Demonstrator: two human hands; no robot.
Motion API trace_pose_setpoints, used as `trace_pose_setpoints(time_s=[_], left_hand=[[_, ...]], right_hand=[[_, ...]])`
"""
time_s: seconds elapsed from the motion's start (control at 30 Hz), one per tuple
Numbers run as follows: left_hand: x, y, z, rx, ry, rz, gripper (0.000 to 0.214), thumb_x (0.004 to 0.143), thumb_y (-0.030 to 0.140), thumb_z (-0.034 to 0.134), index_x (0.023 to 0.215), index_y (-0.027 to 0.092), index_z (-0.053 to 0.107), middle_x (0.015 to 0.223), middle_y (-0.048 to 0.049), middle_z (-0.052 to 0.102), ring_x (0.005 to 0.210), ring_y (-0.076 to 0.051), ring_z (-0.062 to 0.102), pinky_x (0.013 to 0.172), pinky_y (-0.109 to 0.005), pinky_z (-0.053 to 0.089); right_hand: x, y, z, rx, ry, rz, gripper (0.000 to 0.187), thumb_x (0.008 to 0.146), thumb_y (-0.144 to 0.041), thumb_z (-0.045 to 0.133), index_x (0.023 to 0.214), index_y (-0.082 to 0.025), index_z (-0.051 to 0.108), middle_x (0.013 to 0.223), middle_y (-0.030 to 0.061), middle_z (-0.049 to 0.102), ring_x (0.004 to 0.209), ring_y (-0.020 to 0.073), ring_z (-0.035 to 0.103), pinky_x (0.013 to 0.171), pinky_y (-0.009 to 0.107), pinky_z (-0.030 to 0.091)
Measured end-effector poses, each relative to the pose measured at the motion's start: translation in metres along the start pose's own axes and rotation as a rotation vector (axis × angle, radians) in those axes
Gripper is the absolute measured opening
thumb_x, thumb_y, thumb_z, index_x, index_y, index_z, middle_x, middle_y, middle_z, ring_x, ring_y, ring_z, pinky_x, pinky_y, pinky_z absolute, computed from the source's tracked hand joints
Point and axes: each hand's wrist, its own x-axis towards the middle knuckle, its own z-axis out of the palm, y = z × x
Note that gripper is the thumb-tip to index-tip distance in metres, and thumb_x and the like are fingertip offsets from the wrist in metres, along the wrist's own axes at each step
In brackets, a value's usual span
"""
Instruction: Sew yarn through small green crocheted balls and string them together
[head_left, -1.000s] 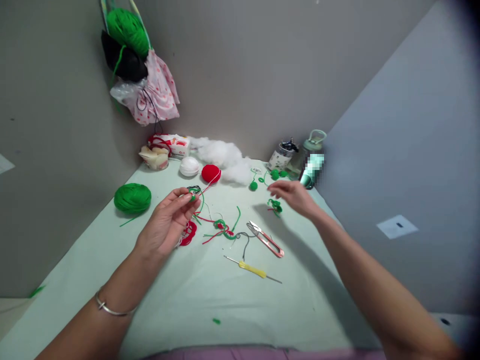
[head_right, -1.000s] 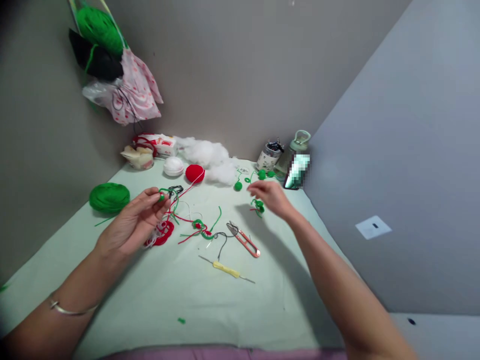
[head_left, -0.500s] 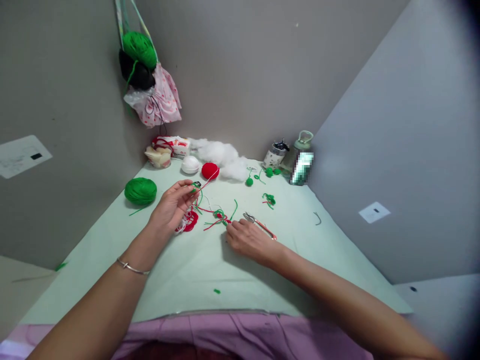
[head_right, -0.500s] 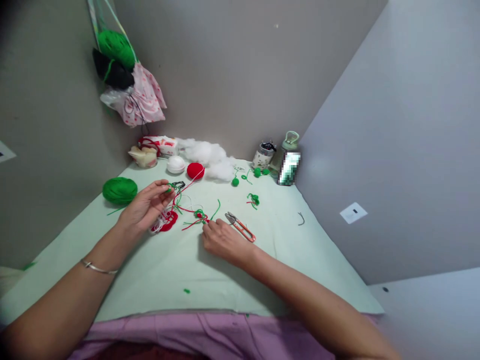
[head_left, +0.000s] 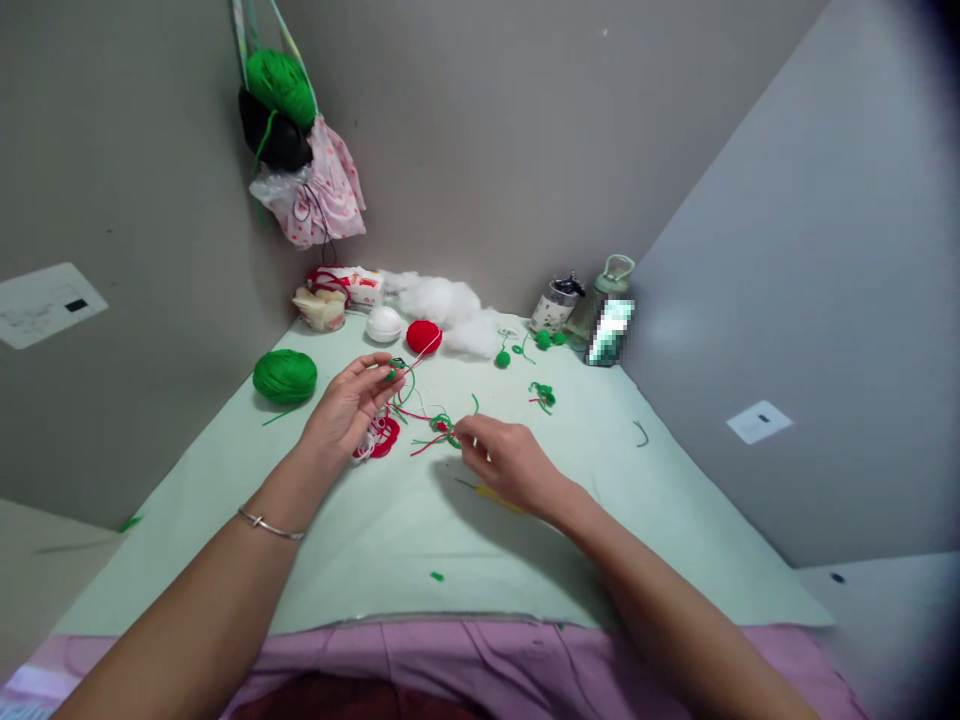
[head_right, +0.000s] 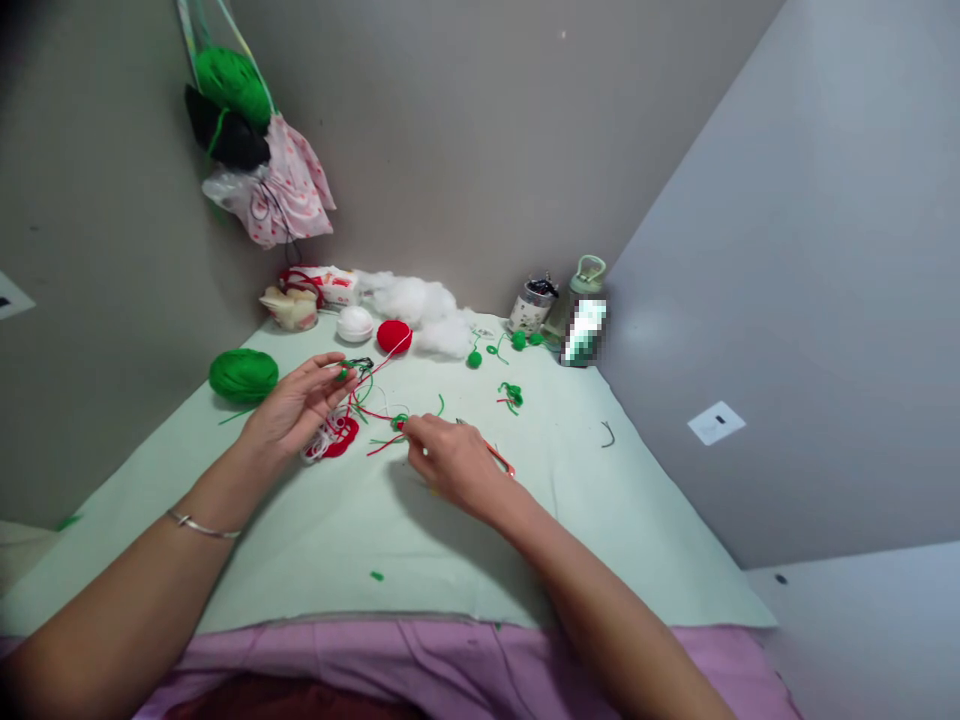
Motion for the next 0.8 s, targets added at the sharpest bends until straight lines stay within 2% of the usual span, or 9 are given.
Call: trace_pose_setpoints(time_s=[0.1, 0.17, 0.3, 0.37, 0.43, 0.5, 0.57, 0.63, 0.8], left_hand=[[-0.001, -0.001, 0.000, 0.038, -0.002, -0.022, 0.019, 0.078, 0.004, 0.069, 0.095, 0.012, 0.065, 0.083, -0.0044, 0.071, 0.080, -0.013, 0.073, 0.084, -0.024, 0.060], [-0.003, -0.004, 0.002, 0.072, -0.032, -0.049, 0.021, 0.075, 0.004, 0.070, 0.094, 0.013, 0.065, 0.086, -0.0037, 0.070, 0.080, -0.013, 0.072, 0.081, -0.024, 0.060], [-0.015, -0.017, 0.011, 0.187, -0.210, -0.172, 0.019, 0.073, 0.009, 0.071, 0.091, 0.013, 0.068, 0.089, -0.0039, 0.066, 0.077, -0.012, 0.068, 0.070, -0.021, 0.059], [-0.023, -0.026, 0.017, 0.255, -0.319, -0.239, 0.016, 0.078, 0.020, 0.073, 0.091, 0.013, 0.069, 0.090, -0.0053, 0.064, 0.078, -0.013, 0.065, 0.069, -0.023, 0.058], [-0.032, -0.035, 0.022, 0.341, -0.402, -0.262, 0.025, 0.085, 0.038, 0.072, 0.088, 0.013, 0.068, 0.086, -0.0035, 0.060, 0.068, -0.010, 0.057, 0.063, -0.022, 0.055], [-0.038, -0.042, 0.026, 0.417, -0.498, -0.280, 0.037, 0.087, 0.051, 0.069, 0.081, 0.014, 0.065, 0.073, 0.0014, 0.051, 0.055, -0.007, 0.044, 0.052, -0.020, 0.045], [-0.041, -0.045, 0.026, 0.473, -0.609, -0.323, 0.040, 0.086, 0.054, 0.069, 0.080, 0.015, 0.063, 0.066, 0.0048, 0.042, 0.050, -0.006, 0.034, 0.046, -0.019, 0.034], [-0.042, -0.047, 0.025, 0.523, -0.690, -0.365, 0.038, 0.084, 0.053, 0.072, 0.083, 0.015, 0.065, 0.065, 0.0049, 0.042, 0.050, -0.006, 0.032, 0.044, -0.020, 0.028], [-0.035, -0.045, 0.019, 0.588, -0.649, -0.312, 0.036, 0.087, 0.051, 0.068, 0.088, 0.016, 0.073, 0.070, 0.0012, 0.050, 0.051, -0.007, 0.033, 0.046, -0.022, 0.023]], right_hand=[[0.004, -0.003, -0.011, 0.642, 0.070, 0.141, 0.009, 0.090, -0.022, 0.057, 0.093, -0.020, 0.065, 0.078, -0.0001, 0.068, 0.065, 0.0112, 0.056, 0.062, 0.024, 0.042], [0.008, -0.005, -0.015, 0.975, 0.108, 0.220, 0.009, 0.087, -0.028, 0.065, 0.089, -0.020, 0.067, 0.073, -0.0006, 0.067, 0.058, 0.0091, 0.052, 0.054, 0.022, 0.038], [0.013, -0.003, -0.012, 1.344, 0.235, 0.360, 0.022, 0.083, -0.039, 0.074, 0.089, -0.020, 0.064, 0.066, -0.0035, 0.066, 0.044, 0.0041, 0.040, 0.043, 0.018, 0.026], [0.012, -0.002, -0.008, 1.445, 0.223, 0.398, 0.027, 0.079, -0.039, 0.079, 0.090, -0.019, 0.065, 0.068, -0.0031, 0.067, 0.046, 0.0041, 0.046, 0.044, 0.017, 0.031], [0.010, 0.000, -0.005, 1.503, 0.218, 0.400, 0.030, 0.074, -0.035, 0.084, 0.092, -0.017, 0.069, 0.072, -0.0019, 0.068, 0.053, 0.0046, 0.053, 0.050, 0.017, 0.040], [0.008, 0.001, -0.004, 1.536, 0.228, 0.389, 0.029, 0.073, -0.033, 0.085, 0.091, -0.015, 0.072, 0.075, -0.0013, 0.069, 0.057, 0.0047, 0.056, 0.056, 0.017, 0.046], [0.008, 0.003, -0.005, 1.553, 0.237, 0.375, 0.026, 0.075, -0.034, 0.084, 0.090, -0.016, 0.073, 0.076, -0.0008, 0.070, 0.057, 0.0050, 0.057, 0.056, 0.018, 0.049], [0.008, 0.007, -0.006, 1.569, 0.253, 0.373, 0.026, 0.076, -0.035, 0.083, 0.091, -0.017, 0.072, 0.077, -0.0006, 0.071, 0.056, 0.0052, 0.057, 0.053, 0.017, 0.049], [0.011, 0.027, -0.011, 1.635, 0.404, 0.441, 0.034, 0.069, -0.034, 0.090, 0.091, -0.018, 0.069, 0.075, -0.0034, 0.071, 0.056, 0.0031, 0.059, 0.051, 0.012, 0.050]])
